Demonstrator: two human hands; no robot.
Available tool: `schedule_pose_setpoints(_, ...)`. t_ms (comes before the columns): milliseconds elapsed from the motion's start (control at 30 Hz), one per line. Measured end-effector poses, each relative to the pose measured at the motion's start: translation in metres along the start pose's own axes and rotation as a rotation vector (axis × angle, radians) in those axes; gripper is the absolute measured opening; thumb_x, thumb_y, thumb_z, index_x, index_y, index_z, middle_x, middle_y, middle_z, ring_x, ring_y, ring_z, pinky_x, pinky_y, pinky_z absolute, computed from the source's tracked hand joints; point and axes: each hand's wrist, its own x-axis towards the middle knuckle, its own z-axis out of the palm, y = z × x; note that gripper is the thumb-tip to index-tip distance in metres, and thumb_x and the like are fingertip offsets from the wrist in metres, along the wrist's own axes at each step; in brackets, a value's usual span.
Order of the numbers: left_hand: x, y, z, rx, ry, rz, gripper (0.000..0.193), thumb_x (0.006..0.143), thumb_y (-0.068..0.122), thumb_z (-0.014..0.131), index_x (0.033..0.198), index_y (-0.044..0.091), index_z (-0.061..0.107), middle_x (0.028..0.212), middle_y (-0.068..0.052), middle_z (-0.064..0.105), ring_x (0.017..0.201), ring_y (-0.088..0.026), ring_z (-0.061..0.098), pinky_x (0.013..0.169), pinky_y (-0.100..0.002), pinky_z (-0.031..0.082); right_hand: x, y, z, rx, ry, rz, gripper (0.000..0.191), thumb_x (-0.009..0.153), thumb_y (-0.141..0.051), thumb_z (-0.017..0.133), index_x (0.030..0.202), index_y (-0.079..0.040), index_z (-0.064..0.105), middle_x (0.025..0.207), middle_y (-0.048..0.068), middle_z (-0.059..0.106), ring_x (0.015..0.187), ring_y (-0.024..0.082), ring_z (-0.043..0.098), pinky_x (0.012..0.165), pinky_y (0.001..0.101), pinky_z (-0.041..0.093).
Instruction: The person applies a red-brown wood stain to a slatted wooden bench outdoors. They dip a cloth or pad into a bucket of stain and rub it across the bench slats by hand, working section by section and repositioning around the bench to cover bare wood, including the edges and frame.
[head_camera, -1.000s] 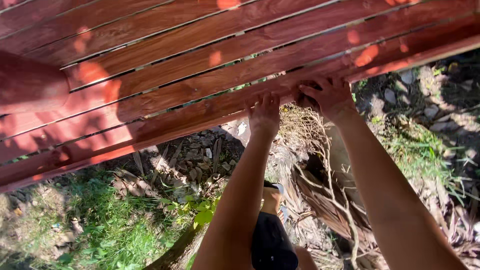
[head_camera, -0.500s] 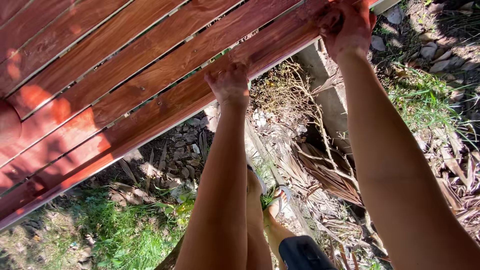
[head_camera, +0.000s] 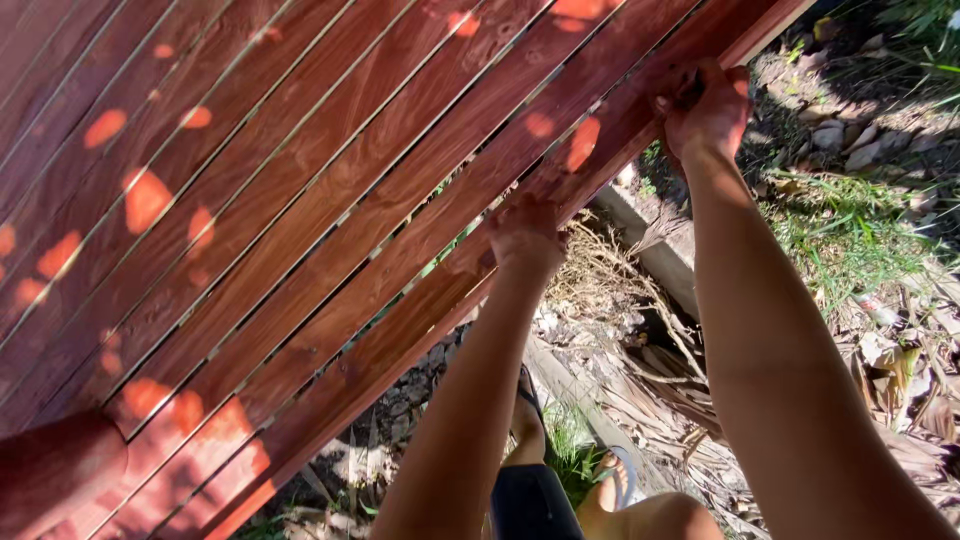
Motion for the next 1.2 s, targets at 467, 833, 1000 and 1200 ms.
schedule_pose_setpoints(467, 0.093, 0.137, -0.025, -0.122, 0.650, 0.289, 0.046, 0.093, 0.047, 0.053, 0.131, 0.023, 0.059, 0.153, -0.013, 0.043, 0.138, -0.038, 0.048, 0.114, -0.069, 0.028, 0.089, -0.072, -0.028, -1.470, 0.150, -1.039, 0.047, 0.068, -0.024, 0.100, 0.102, -0.015, 0.069, 0.103, 0.018, 0.059, 0.092, 0.038, 0.062, 0.078, 0.0475, 0.053)
schedule_pose_setpoints(833, 0.120, 0.168, -0.032, -0.166, 0.738, 0.337, 0.062, 0.080, 0.037, 0.066, 0.139, 0.021, 0.054, 0.158, -0.012, 0.041, 0.141, -0.031, 0.047, 0.121, -0.072, 0.016, 0.113, -0.083, -0.028, -0.959, 0.042, -0.895, 0.029, 0.080, -0.009, 0.079, 0.104, -0.011, 0.063, 0.098, 0.001, 0.072, 0.095, 0.021, 0.069, 0.083, 0.0326, 0.060)
schedule_pose_setpoints(1000, 0.107, 0.169, -0.053, -0.199, 0.523, 0.292, 0.074, 0.077, 0.041, 0.077, 0.141, 0.018, 0.049, 0.160, -0.010, 0.032, 0.143, -0.037, 0.040, 0.116, -0.070, 0.022, 0.106, -0.096, -0.016, -1.303, 0.361, -0.935, 0.042, 0.064, -0.017, 0.092, 0.102, -0.017, 0.075, 0.106, 0.011, 0.065, 0.096, 0.034, 0.064, 0.077, 0.0437, 0.055)
schedule_pose_setpoints(1200, 0.110, 0.177, -0.054, -0.123, 0.585, 0.326, 0.092, 0.077, 0.036, 0.074, 0.154, 0.002, 0.037, 0.149, -0.010, 0.045, 0.136, -0.038, 0.049, 0.115, -0.065, 0.032, 0.100, -0.082, -0.035, -1.260, 0.238, -0.789, 0.025, 0.087, -0.019, 0.077, 0.106, -0.010, 0.065, 0.109, 0.012, 0.071, 0.103, 0.029, 0.068, 0.092, 0.0393, 0.057)
